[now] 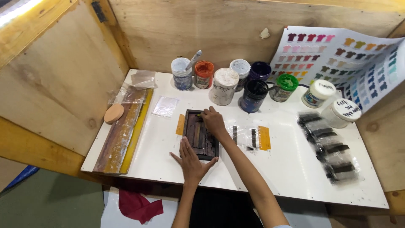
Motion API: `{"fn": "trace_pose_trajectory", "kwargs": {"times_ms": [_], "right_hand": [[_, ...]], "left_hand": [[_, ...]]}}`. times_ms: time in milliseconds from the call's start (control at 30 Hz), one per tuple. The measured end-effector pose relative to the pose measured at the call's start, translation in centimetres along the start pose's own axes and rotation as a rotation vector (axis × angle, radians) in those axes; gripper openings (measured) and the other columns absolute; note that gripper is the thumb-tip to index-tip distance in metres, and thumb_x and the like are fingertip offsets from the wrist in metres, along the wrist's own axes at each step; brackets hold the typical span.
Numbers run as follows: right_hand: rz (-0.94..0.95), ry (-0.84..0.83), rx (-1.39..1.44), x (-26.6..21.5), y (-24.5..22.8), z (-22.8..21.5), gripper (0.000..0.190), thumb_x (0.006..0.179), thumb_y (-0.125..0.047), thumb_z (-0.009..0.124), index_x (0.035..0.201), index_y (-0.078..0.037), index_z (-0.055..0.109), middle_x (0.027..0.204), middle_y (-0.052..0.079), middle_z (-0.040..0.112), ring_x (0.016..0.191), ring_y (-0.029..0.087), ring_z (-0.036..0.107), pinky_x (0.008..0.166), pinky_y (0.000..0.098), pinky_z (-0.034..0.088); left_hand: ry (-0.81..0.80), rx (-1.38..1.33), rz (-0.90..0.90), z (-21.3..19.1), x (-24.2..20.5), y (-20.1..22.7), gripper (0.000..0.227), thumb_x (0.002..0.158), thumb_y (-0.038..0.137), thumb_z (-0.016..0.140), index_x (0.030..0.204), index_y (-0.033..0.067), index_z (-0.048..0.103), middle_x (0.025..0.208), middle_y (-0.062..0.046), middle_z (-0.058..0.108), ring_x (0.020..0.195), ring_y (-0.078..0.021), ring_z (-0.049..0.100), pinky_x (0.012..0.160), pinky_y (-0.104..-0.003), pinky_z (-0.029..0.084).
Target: The person uses a brush to scoop black paint from a container and applies it to a rectangular tray. They then use a yellow squeegee to spread the paint evenly across the tray's surface. Finally, they place small black items into a clear plastic bag.
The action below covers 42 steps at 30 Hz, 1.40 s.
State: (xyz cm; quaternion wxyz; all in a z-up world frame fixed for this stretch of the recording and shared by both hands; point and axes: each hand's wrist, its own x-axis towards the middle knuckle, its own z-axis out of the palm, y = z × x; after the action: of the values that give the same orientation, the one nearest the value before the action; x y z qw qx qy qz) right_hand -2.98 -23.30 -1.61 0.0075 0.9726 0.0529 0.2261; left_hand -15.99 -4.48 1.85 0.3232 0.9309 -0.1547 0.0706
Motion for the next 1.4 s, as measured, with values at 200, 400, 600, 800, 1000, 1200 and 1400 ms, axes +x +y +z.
{"fn": "trace_pose_trajectory", "kwargs": {"times_ms": [200, 400, 600, 800, 1000, 1200, 1400], "right_hand": [[-0.014, -0.044, -0.002, 0.1, -0.3, 3.1, 0.012, 0.093, -0.01, 0.066, 0.097, -0.014, 0.077, 0.093, 0.0, 0.07, 0.095, 0.016, 0.062, 0.067, 0.0272, 0.061], [-0.044, -0.038, 0.072, -0.1, 0.3, 3.8, 0.015, 0.094, -0.008, 0.064, 0.094, -0.013, 0.077, 0.089, 0.003, 0.07, 0.09, 0.018, 0.065, 0.068, 0.0278, 0.062], [-0.022, -0.003, 0.133, -0.9, 0.1, 2.3, 0.016, 0.095, -0.009, 0.063, 0.089, -0.013, 0.078, 0.086, 0.004, 0.07, 0.085, 0.021, 0.069, 0.065, 0.0299, 0.061], [-0.025, -0.036, 0.156, -1.0, -0.4, 1.1, 0.015, 0.094, -0.006, 0.064, 0.094, -0.01, 0.078, 0.091, 0.007, 0.071, 0.085, 0.022, 0.071, 0.068, 0.0315, 0.061], [-0.028, -0.052, 0.131, -0.9, -2.5, -5.3, 0.012, 0.093, -0.004, 0.066, 0.094, -0.007, 0.078, 0.091, 0.01, 0.072, 0.081, 0.024, 0.072, 0.068, 0.0328, 0.061], [-0.013, -0.105, 0.089, -1.3, -1.7, 0.1, 0.012, 0.088, -0.003, 0.068, 0.095, -0.004, 0.077, 0.096, 0.011, 0.071, 0.07, 0.027, 0.072, 0.061, 0.0368, 0.061], [-0.014, -0.113, 0.09, -2.9, -2.8, -0.3, 0.019, 0.086, 0.001, 0.066, 0.102, -0.001, 0.075, 0.106, 0.015, 0.071, 0.07, 0.033, 0.074, 0.062, 0.0442, 0.062]], "left_hand": [[0.012, 0.005, 0.007, 0.1, 0.1, 0.0, 0.141, 0.062, 0.076, 0.079, 0.159, -0.0015, 0.012, 0.156, -0.024, 0.029, 0.148, -0.0387, 0.025, 0.109, -0.078, 0.001], [0.055, -0.036, 0.027, 0.5, 0.0, -0.3, 0.14, 0.062, 0.074, 0.08, 0.158, -0.0015, 0.011, 0.155, -0.025, 0.032, 0.147, -0.0404, 0.027, 0.108, -0.08, 0.004], [0.081, -0.039, 0.044, 0.3, -0.2, -0.1, 0.138, 0.063, 0.075, 0.079, 0.157, -0.0004, 0.011, 0.155, -0.027, 0.034, 0.146, -0.0414, 0.03, 0.107, -0.081, 0.004], [0.014, -0.051, 0.018, -0.3, -0.1, 0.0, 0.139, 0.065, 0.072, 0.08, 0.16, 0.0021, 0.006, 0.157, -0.026, 0.03, 0.148, -0.0401, 0.026, 0.109, -0.079, 0.001], [-0.081, 0.029, -0.038, -2.0, 0.9, 2.0, 0.146, 0.059, 0.062, 0.09, 0.161, 0.0058, 0.003, 0.157, -0.031, 0.03, 0.15, -0.0442, 0.025, 0.109, -0.079, -0.005], [-0.146, 0.139, -0.093, -0.6, 1.7, 2.0, 0.156, 0.05, 0.062, 0.093, 0.163, 0.0078, 0.0, 0.157, -0.033, 0.03, 0.15, -0.0453, 0.025, 0.112, -0.076, -0.005], [-0.074, -0.078, -0.096, -2.1, 0.4, 1.9, 0.146, 0.057, 0.061, 0.09, 0.162, 0.0067, 0.004, 0.161, -0.029, 0.029, 0.151, -0.0427, 0.024, 0.109, -0.079, -0.004]]}}
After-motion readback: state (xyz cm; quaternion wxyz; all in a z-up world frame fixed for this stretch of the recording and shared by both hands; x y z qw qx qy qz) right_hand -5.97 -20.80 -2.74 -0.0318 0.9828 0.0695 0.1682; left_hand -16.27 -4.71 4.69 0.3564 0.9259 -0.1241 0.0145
